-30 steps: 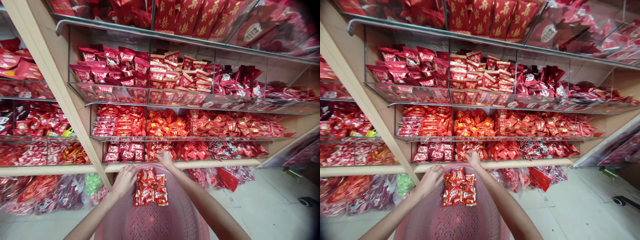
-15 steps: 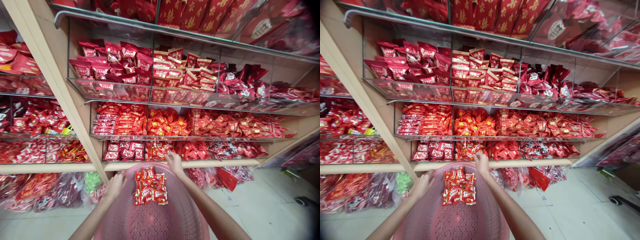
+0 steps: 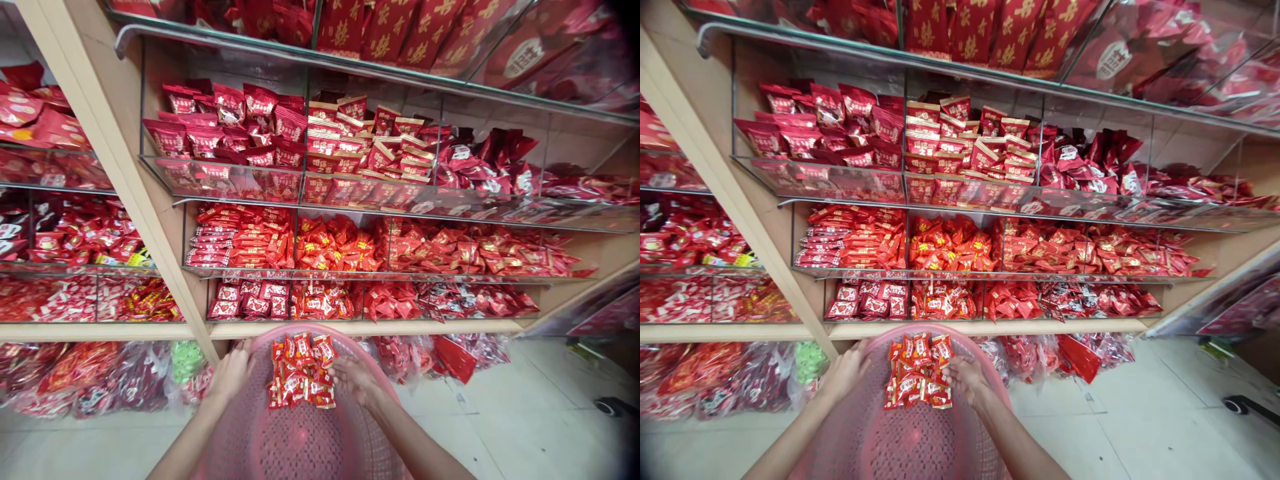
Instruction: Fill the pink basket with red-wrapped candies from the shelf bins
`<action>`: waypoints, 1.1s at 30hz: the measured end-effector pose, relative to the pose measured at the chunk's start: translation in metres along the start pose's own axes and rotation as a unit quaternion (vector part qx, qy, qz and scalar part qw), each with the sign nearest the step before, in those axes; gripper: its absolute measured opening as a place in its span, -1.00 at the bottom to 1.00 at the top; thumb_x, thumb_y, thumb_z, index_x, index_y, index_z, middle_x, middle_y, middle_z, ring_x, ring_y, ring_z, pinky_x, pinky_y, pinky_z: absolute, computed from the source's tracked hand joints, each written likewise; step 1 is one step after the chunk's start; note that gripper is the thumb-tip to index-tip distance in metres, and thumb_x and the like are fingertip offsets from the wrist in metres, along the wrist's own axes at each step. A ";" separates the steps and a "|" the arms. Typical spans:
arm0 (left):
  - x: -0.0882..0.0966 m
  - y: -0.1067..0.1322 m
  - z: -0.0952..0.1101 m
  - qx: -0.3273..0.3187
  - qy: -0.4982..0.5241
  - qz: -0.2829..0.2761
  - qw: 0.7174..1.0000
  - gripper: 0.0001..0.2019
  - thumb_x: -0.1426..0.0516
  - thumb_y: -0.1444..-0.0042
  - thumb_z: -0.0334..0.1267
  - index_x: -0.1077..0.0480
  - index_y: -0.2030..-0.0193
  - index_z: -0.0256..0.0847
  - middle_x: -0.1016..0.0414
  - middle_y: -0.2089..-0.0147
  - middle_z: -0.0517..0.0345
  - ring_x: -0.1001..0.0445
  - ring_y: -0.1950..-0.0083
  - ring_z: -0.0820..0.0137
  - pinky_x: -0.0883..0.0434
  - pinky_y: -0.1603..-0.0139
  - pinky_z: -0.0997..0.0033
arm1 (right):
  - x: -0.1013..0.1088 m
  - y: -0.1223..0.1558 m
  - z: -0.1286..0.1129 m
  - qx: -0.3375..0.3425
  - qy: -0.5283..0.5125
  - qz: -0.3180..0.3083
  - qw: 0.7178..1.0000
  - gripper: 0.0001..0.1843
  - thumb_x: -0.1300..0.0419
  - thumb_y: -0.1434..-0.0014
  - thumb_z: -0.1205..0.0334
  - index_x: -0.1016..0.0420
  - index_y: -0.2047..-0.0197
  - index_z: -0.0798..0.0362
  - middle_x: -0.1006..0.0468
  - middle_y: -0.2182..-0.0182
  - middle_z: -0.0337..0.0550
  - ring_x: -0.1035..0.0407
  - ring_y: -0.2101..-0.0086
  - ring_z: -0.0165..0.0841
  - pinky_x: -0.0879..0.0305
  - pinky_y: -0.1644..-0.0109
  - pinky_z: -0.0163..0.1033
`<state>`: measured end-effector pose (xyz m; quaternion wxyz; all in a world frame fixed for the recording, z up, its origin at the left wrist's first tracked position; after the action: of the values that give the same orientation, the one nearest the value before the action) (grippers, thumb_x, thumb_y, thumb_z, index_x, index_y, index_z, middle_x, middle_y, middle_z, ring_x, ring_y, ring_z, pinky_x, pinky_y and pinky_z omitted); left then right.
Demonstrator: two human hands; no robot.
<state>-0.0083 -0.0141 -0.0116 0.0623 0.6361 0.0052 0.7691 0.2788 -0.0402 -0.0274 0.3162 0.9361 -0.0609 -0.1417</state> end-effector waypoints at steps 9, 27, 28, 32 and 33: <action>-0.004 -0.002 -0.002 -0.002 0.005 0.004 1.000 -0.55 0.12 -0.15 -0.25 -0.05 -0.20 -0.18 -0.28 -0.15 -0.08 -0.39 -0.03 0.27 -0.35 0.09 0.34 | -0.009 -0.006 0.010 -0.062 -0.051 -0.029 0.996 -0.92 -0.07 -0.08 0.30 -0.33 0.41 0.12 -0.52 0.38 -0.05 -0.46 0.30 -0.38 -0.34 0.17 -0.32; -0.001 -0.002 -0.001 -0.011 0.004 -0.009 1.000 -0.59 0.14 -0.13 -0.28 -0.10 -0.13 -0.25 -0.34 -0.08 -0.14 -0.41 0.00 0.24 -0.35 0.10 0.30 | -0.023 0.015 -0.006 -0.014 0.259 -0.109 0.960 -0.48 -0.10 0.03 -0.19 -0.35 0.64 0.13 -0.44 0.69 -0.09 -0.29 0.70 -0.47 -0.11 0.70 -0.42; -0.001 -0.002 -0.001 -0.008 0.006 -0.011 1.000 -0.59 0.14 -0.13 -0.29 -0.11 -0.13 -0.26 -0.35 -0.07 -0.15 -0.41 0.00 0.25 -0.34 0.10 0.30 | -0.028 0.013 -0.015 0.028 0.259 -0.118 0.958 -0.51 -0.12 0.04 -0.17 -0.35 0.63 0.12 -0.44 0.70 -0.12 -0.28 0.70 -0.49 -0.10 0.70 -0.42; -0.002 -0.003 -0.002 -0.017 0.008 -0.007 1.000 -0.57 0.14 -0.13 -0.30 -0.08 -0.16 -0.27 -0.30 -0.11 -0.16 -0.40 -0.01 0.25 -0.35 0.11 0.32 | -0.053 -0.008 -0.068 0.198 0.235 -0.063 0.949 -0.66 -0.19 0.08 -0.03 -0.29 0.57 0.09 -0.45 0.65 -0.26 -0.25 0.72 -0.52 -0.09 0.71 -0.43; -0.002 -0.003 -0.002 -0.020 0.007 -0.006 1.000 -0.57 0.15 -0.13 -0.30 -0.07 -0.16 -0.26 -0.29 -0.13 -0.16 -0.40 -0.01 0.25 -0.35 0.11 0.32 | -0.059 -0.017 -0.082 0.226 0.228 -0.035 0.946 -0.70 -0.19 0.08 0.02 -0.30 0.55 0.09 -0.46 0.63 -0.26 -0.25 0.72 -0.52 -0.10 0.70 -0.42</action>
<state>-0.0096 -0.0116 -0.0145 0.0797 0.6294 -0.0057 0.7729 0.2481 0.0324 0.0381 0.0970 0.9918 0.0148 0.0823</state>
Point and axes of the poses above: each hand's wrist, its own y-axis away from the middle knuckle, its own x-axis out of the back of the hand, z = x × y, the point moved 1 cm from there along -y, towards the middle knuckle
